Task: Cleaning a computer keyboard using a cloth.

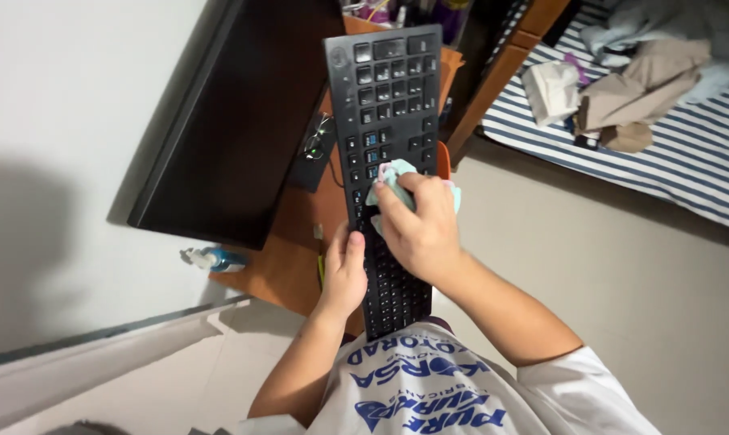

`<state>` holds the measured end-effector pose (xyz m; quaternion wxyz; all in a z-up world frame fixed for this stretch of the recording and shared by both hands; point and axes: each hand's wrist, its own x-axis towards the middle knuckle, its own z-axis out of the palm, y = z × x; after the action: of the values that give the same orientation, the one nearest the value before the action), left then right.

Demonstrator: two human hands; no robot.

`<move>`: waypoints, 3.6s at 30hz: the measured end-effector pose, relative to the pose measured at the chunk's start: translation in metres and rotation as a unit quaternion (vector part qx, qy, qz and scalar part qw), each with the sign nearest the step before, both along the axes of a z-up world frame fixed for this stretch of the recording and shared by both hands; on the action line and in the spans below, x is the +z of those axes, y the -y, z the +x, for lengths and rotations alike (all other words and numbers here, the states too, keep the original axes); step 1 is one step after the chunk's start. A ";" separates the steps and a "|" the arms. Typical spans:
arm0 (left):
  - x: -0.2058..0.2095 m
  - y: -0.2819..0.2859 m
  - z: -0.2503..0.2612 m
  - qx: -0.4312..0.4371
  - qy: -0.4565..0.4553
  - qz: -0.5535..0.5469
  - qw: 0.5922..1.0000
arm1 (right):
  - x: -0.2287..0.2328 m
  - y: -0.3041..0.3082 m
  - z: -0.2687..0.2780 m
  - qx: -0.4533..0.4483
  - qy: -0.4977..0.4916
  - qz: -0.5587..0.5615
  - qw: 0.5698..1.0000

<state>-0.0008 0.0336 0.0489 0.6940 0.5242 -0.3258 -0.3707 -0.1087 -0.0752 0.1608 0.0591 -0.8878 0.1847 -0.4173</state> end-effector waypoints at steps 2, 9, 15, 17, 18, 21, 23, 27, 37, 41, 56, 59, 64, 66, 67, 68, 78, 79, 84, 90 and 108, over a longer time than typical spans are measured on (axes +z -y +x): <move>-0.011 -0.002 0.004 -0.004 -0.017 -0.009 1.000 | 0.000 -0.012 0.000 -0.016 -0.007 -0.009 1.000; -0.041 -0.009 0.008 -0.029 -0.057 0.014 0.998 | -0.006 -0.012 -0.008 -0.025 0.018 0.011 0.999; -0.025 -0.004 0.004 -0.025 -0.018 -0.029 0.999 | 0.012 -0.027 -0.010 -0.084 -0.003 -0.066 0.994; -0.022 -0.001 0.007 -0.020 -0.019 -0.021 0.999 | -0.003 -0.021 -0.014 -0.070 -0.006 -0.043 0.997; -0.022 0.000 0.008 -0.014 -0.022 -0.012 1.000 | -0.012 -0.017 -0.017 -0.055 -0.011 -0.018 0.998; 0.000 0.013 0.003 -0.012 -0.017 -0.041 0.999 | -0.013 0.005 -0.019 -0.030 0.009 0.010 0.999; 0.001 0.019 -0.004 -0.005 -0.012 -0.044 0.999 | -0.001 0.016 -0.018 -0.024 0.013 -0.004 1.000; -0.017 0.033 -0.013 0.014 -0.041 -0.028 0.999 | 0.001 0.033 -0.025 -0.013 -0.001 -0.037 0.999; -0.023 0.070 -0.040 0.069 -0.062 -0.021 0.996 | -0.009 0.109 -0.038 0.081 0.017 0.100 0.992; -0.030 0.072 -0.047 0.092 -0.077 -0.014 0.993 | -0.011 0.111 -0.040 0.083 0.009 0.027 0.996; -0.013 0.063 -0.032 0.084 -0.046 -0.022 0.995 | -0.001 0.102 -0.035 0.073 -0.016 -0.040 0.996; -0.010 0.056 -0.027 0.083 -0.052 0.003 0.995 | 0.001 0.090 -0.034 0.059 -0.021 -0.064 0.996; -0.006 0.048 -0.018 0.053 -0.025 -0.025 0.998 | -0.012 0.082 -0.038 0.043 -0.035 -0.080 0.995; -0.010 0.046 -0.018 0.042 -0.022 -0.014 0.999 | -0.009 0.088 -0.037 0.021 -0.022 -0.082 0.996; -0.010 0.046 -0.019 0.038 -0.025 -0.012 0.999 | -0.005 0.087 -0.039 0.017 -0.025 -0.079 0.996; -0.009 0.048 -0.019 0.030 -0.033 -0.025 0.999 | -0.002 0.088 -0.039 -0.003 -0.021 -0.082 0.996; 0.007 0.058 -0.009 0.024 -0.035 -0.063 0.997 | -0.001 0.088 -0.034 -0.007 -0.013 -0.067 0.998; 0.009 0.058 -0.008 0.024 -0.034 -0.062 0.997 | -0.006 0.084 -0.035 -0.007 -0.012 -0.065 0.998; 0.016 0.056 -0.004 0.035 -0.035 -0.064 0.997 | -0.018 0.080 -0.037 0.008 -0.022 -0.061 0.998; 0.013 0.051 -0.001 0.022 -0.037 -0.076 0.996 | 0.012 0.084 -0.029 0.000 -0.045 -0.092 0.995; 0.003 0.049 0.002 0.021 -0.062 -0.088 0.994 | 0.007 0.081 -0.036 -0.014 -0.064 -0.036 0.997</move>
<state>0.0009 -0.0153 0.0519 0.7643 0.4435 -0.3023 -0.3576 -0.1446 -0.1559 0.1679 0.0098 -0.9117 0.1851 -0.3667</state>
